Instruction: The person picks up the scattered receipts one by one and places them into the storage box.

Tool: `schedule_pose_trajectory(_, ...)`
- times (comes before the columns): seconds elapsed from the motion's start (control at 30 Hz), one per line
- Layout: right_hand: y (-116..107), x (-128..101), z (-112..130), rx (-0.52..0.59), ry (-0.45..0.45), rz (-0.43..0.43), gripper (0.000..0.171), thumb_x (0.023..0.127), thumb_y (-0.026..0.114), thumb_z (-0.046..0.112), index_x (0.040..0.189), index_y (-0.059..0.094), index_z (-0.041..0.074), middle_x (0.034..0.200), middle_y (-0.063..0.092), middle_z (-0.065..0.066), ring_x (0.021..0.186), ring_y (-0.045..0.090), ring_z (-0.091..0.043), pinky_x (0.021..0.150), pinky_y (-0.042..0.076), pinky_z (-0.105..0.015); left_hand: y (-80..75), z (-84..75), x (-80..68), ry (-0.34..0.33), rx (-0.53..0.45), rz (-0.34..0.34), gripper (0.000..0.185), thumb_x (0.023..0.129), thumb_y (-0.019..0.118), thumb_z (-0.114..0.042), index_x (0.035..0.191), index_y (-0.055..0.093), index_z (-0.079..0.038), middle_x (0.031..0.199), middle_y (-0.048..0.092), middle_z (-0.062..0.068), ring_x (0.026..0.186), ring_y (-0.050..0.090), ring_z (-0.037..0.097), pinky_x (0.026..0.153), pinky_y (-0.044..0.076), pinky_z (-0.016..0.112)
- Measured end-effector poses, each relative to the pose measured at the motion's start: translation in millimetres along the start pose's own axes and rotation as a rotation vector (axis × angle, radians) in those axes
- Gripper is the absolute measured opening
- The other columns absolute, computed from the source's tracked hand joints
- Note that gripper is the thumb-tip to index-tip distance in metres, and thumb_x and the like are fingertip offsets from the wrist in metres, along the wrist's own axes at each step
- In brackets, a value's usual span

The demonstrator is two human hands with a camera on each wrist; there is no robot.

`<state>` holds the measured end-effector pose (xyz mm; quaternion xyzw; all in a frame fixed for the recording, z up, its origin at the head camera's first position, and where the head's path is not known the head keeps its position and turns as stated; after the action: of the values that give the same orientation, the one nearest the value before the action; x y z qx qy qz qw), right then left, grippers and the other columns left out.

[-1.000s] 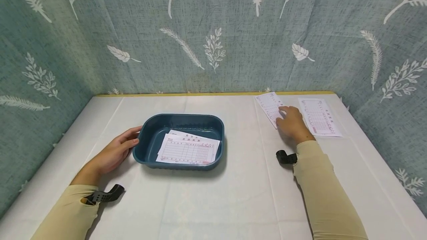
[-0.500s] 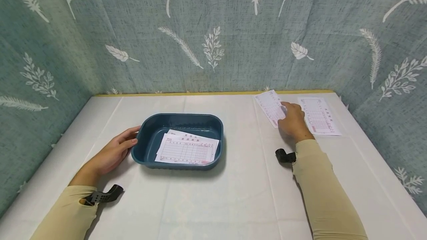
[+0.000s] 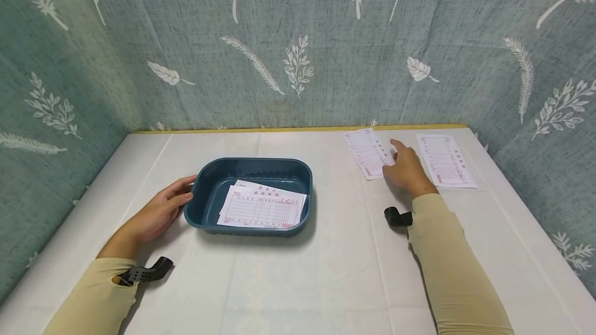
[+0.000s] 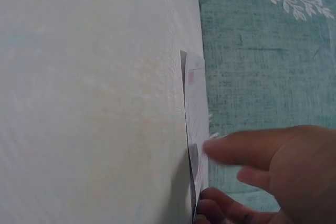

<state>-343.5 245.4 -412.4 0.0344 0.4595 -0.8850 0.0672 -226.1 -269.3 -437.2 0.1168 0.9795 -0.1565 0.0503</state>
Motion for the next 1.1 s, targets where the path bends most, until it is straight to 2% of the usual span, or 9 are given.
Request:
schedule_pose_trajectory(0.13,1,-3,6,-0.033,-0.016,0.013,0.081,0.094,0.064,0.021,0.155,0.019,-0.006,0.136,0.043,-0.040,0.126,0.043,-0.052,0.107,0.035,-0.063,-0.4,-0.5,0.6,0.003,0.002,0.006,0.058,0.104,0.053,-0.027,0.155,0.032,-0.006,0.150,0.040,0.023,0.122,0.047,0.006,0.097,0.036,0.006)
schedule_pose_trajectory(0.27,4,-5,13,-0.112,-0.027,-0.016,0.083,0.091,0.069,0.026,0.152,0.025,-0.009,0.137,0.040,-0.043,0.128,0.037,-0.058,0.108,0.031,-0.066,0.0,-0.3,1.3,0.007,-0.006,0.003,0.058,0.104,0.053,-0.028,0.154,0.033,-0.007,0.149,0.041,0.022,0.124,0.046,0.008,0.097,0.036,0.006)
schedule_pose_trajectory(0.37,6,-6,16,-0.137,-0.014,-0.026,0.081,0.090,0.069,0.023,0.151,0.027,-0.009,0.139,0.036,-0.044,0.128,0.033,-0.061,0.108,0.030,-0.067,0.0,-0.1,1.5,0.002,-0.003,0.000,0.058,0.104,0.053,-0.029,0.154,0.033,-0.008,0.150,0.041,0.022,0.126,0.045,0.011,0.098,0.036,0.006)
schedule_pose_trajectory(0.5,8,-7,20,-0.116,-0.012,-0.023,0.079,0.090,0.068,0.015,0.152,0.025,-0.009,0.141,0.032,-0.044,0.130,0.032,-0.060,0.110,0.027,-0.066,0.7,0.5,1.0,-0.005,0.004,0.000,0.059,0.104,0.053,-0.029,0.155,0.032,-0.008,0.150,0.041,0.022,0.128,0.044,0.015,0.098,0.036,0.007)
schedule_pose_trajectory(0.6,8,-7,23,-0.093,-0.022,-0.036,0.079,0.089,0.069,0.011,0.152,0.027,-0.009,0.141,0.032,-0.044,0.130,0.034,-0.057,0.111,0.027,-0.065,0.3,0.9,0.9,-0.002,0.003,-0.006,0.059,0.104,0.053,-0.029,0.155,0.032,-0.008,0.150,0.041,0.022,0.127,0.044,0.013,0.097,0.036,0.006)
schedule_pose_trajectory(0.73,9,-7,24,-0.085,-0.016,-0.048,0.077,0.088,0.069,0.010,0.152,0.029,-0.007,0.140,0.033,-0.042,0.129,0.035,-0.056,0.111,0.028,-0.065,-0.3,1.3,0.8,-0.002,0.001,-0.007,0.059,0.104,0.053,-0.028,0.155,0.032,-0.007,0.150,0.040,0.022,0.126,0.044,0.011,0.097,0.035,0.006)
schedule_pose_trajectory(0.93,10,-5,21,-0.080,-0.005,-0.047,0.077,0.088,0.070,0.008,0.152,0.030,-0.006,0.143,0.031,-0.043,0.132,0.032,-0.057,0.112,0.028,-0.065,-0.2,1.5,0.5,-0.014,0.017,0.004,0.059,0.104,0.052,-0.029,0.155,0.031,-0.008,0.151,0.039,0.021,0.132,0.041,0.020,0.097,0.034,0.005)
schedule_pose_trajectory(1.1,9,-4,24,-0.066,-0.045,-0.050,0.077,0.087,0.070,0.005,0.151,0.030,-0.009,0.141,0.034,-0.044,0.131,0.036,-0.056,0.111,0.030,-0.064,-0.5,1.5,0.9,-0.006,0.005,0.005,0.059,0.104,0.052,-0.028,0.155,0.031,-0.007,0.150,0.040,0.022,0.127,0.044,0.013,0.097,0.035,0.005)
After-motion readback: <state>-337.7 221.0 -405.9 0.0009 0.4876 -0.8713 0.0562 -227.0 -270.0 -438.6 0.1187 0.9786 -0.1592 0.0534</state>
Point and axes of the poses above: each hand's wrist, its own x-axis towards the middle knuckle, its own y-axis out of the palm, z = x × y, the point moved 7 cm from there along x, towards the middle knuckle
